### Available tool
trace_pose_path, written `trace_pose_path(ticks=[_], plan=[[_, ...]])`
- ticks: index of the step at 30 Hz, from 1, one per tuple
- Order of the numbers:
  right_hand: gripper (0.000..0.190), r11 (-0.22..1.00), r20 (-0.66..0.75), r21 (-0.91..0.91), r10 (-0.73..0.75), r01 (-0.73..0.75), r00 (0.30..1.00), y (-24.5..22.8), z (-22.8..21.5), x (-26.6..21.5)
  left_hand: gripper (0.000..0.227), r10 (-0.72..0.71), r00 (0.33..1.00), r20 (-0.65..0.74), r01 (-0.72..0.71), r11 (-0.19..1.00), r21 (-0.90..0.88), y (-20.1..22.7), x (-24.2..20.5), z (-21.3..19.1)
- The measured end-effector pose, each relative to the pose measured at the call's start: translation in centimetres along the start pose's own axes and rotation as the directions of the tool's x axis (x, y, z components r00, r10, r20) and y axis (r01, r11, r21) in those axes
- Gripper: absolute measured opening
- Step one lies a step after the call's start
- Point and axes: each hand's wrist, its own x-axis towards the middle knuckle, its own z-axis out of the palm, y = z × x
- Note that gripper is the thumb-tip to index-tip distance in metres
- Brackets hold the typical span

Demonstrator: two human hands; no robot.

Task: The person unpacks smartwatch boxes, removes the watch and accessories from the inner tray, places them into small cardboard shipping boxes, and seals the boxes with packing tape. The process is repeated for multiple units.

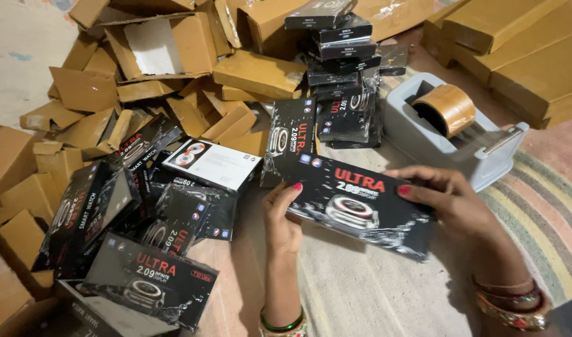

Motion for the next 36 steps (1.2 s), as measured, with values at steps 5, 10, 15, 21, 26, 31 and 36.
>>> trace_pose_path(ticks=[5,10,15,21,26,31,36], plan=[[0.032,0.984,0.032,-0.164,-0.066,0.07,0.997,1.1,-3.2,0.0,0.029,-0.44,0.893,0.096,0.306,0.749,0.587,2.5,-0.4,-1.5],[0.045,0.817,-0.003,-0.555,-0.188,0.155,0.982,3.2,-3.8,1.5,0.037,-0.41,0.884,-0.225,0.377,0.341,0.861,3.3,-0.6,-1.0],[0.056,0.862,-0.093,-0.491,-0.2,0.129,0.975,3.2,-2.6,1.7,0.035,0.028,0.968,-0.251,0.243,0.162,0.956,6.7,0.1,-0.7],[0.045,0.788,-0.171,-0.616,-0.168,0.028,0.971,2.5,-1.9,1.3,0.029,0.514,0.844,0.156,0.034,-0.342,0.939,8.0,6.8,-0.3],[0.042,0.837,-0.122,-0.541,-0.175,0.083,0.977,3.2,-2.4,1.8,0.065,0.588,0.656,0.472,0.012,-0.634,0.773,9.2,16.0,-1.9],[0.038,0.854,-0.058,-0.483,-0.25,0.192,0.966,3.9,-2.8,2.8,0.018,0.445,0.894,0.062,0.235,-0.582,0.779,10.3,20.8,-6.8],[0.041,0.875,-0.054,-0.456,-0.211,0.163,0.976,3.7,-3.2,2.8,0.027,0.596,0.766,0.24,0.214,-0.59,0.779,14.1,23.0,-12.4]])
